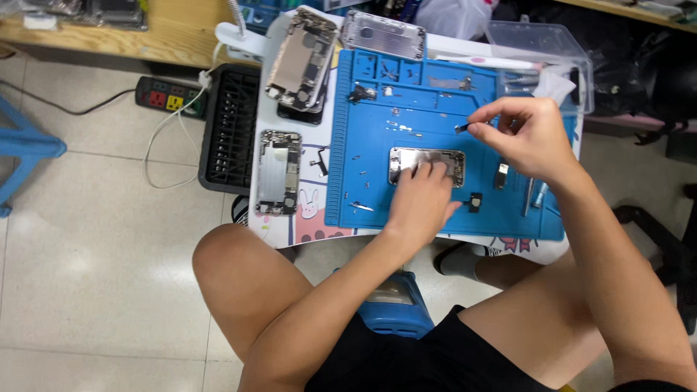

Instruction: The person disassembles a smartphone on a blue mat, using a screwdriver to remove screws and tweezers to handle small components. They place removed parts on the mat and continue to work on the internal assembly.

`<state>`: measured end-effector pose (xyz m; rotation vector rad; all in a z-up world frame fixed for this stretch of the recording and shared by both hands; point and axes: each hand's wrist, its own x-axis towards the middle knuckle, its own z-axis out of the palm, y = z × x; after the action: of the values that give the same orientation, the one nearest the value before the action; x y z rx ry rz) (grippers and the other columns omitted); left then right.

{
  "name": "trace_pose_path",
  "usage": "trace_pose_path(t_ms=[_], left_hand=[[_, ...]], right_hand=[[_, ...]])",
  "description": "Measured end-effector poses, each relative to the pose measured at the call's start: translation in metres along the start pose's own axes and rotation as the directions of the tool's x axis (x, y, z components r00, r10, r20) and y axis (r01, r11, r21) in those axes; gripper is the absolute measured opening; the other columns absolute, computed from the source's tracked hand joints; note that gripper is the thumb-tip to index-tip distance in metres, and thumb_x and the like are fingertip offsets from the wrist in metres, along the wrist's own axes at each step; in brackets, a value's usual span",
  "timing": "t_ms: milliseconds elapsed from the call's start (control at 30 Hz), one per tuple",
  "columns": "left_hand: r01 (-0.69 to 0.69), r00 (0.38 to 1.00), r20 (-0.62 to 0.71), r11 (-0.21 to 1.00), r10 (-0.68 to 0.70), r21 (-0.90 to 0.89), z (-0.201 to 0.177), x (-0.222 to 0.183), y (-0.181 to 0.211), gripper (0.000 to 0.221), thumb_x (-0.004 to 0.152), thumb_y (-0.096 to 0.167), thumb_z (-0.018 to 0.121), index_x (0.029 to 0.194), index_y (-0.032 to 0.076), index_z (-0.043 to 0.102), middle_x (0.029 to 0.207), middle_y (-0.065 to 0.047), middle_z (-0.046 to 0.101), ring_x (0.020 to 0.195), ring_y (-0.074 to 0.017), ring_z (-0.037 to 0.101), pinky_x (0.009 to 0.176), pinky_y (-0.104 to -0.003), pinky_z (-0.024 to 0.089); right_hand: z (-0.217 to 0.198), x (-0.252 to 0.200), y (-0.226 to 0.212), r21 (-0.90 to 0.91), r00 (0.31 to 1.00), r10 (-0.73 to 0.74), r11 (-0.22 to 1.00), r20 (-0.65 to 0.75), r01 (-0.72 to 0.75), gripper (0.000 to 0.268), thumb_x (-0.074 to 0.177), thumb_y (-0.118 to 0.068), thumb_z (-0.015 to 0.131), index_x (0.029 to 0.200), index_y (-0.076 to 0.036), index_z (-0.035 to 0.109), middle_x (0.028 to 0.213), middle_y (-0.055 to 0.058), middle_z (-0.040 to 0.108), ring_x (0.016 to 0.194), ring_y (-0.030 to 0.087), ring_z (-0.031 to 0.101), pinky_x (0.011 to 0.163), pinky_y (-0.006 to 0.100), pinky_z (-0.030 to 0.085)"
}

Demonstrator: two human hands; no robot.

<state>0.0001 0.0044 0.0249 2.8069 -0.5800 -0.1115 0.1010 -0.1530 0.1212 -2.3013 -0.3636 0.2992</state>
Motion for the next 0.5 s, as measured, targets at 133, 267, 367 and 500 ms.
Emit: trace_pose_path(t_ms=[133, 267, 367, 500], left_hand=[[-0.073, 0.982, -0.181, 0.994, 0.057, -0.084, 0.014, 0.0, -0.005, 0.046, 0.089, 0.049, 0.074, 0.111, 0.009, 0.075, 0.12, -0.01, 0.065, 0.115, -0.0302, 0.061, 0.093, -0.048, 0.049], [-0.11, 0.987, -0.128, 0.984, 0.093, -0.141, 0.005, -0.001, -0.012, 0.041, 0.093, 0.041, 0.073, 0.116, 0.007, 0.074, 0.117, -0.011, 0.065, 0.112, -0.0313, 0.062, 0.091, -0.048, 0.05], [-0.098, 0.987, -0.149, 0.961, 0.061, -0.258, -0.007, 0.003, -0.017, 0.037, 0.096, 0.034, 0.072, 0.121, 0.007, 0.074, 0.114, -0.01, 0.067, 0.11, -0.0299, 0.064, 0.091, -0.047, 0.051], [-0.033, 0.972, -0.209, 0.813, -0.11, -0.582, -0.024, 0.009, -0.018, 0.033, 0.099, 0.03, 0.071, 0.125, 0.01, 0.074, 0.108, -0.006, 0.074, 0.102, -0.0295, 0.071, 0.084, -0.046, 0.054]], right_hand=[[-0.002, -0.025, 0.028, 0.095, 0.995, -0.044, 0.994, -0.089, 0.052, 0.02, 0.091, 0.004, 0.077, 0.104, -0.01, 0.081, 0.082, 0.01, 0.073, 0.055, 0.01, 0.044, 0.05, 0.023, 0.034], [0.002, -0.041, 0.047, 0.149, 0.997, -0.04, 0.988, -0.073, 0.05, 0.02, 0.093, 0.007, 0.074, 0.107, -0.006, 0.081, 0.09, 0.011, 0.076, 0.057, 0.011, 0.046, 0.051, 0.024, 0.035], [0.006, -0.042, 0.051, 0.204, 0.997, -0.028, 0.978, -0.068, 0.041, 0.021, 0.094, 0.007, 0.074, 0.108, -0.007, 0.081, 0.092, 0.01, 0.077, 0.058, 0.01, 0.047, 0.052, 0.024, 0.036], [0.015, -0.044, 0.057, 0.261, 0.996, -0.041, 0.963, -0.081, 0.061, 0.021, 0.093, 0.007, 0.075, 0.107, -0.007, 0.083, 0.09, 0.009, 0.077, 0.055, 0.01, 0.048, 0.052, 0.024, 0.039]])
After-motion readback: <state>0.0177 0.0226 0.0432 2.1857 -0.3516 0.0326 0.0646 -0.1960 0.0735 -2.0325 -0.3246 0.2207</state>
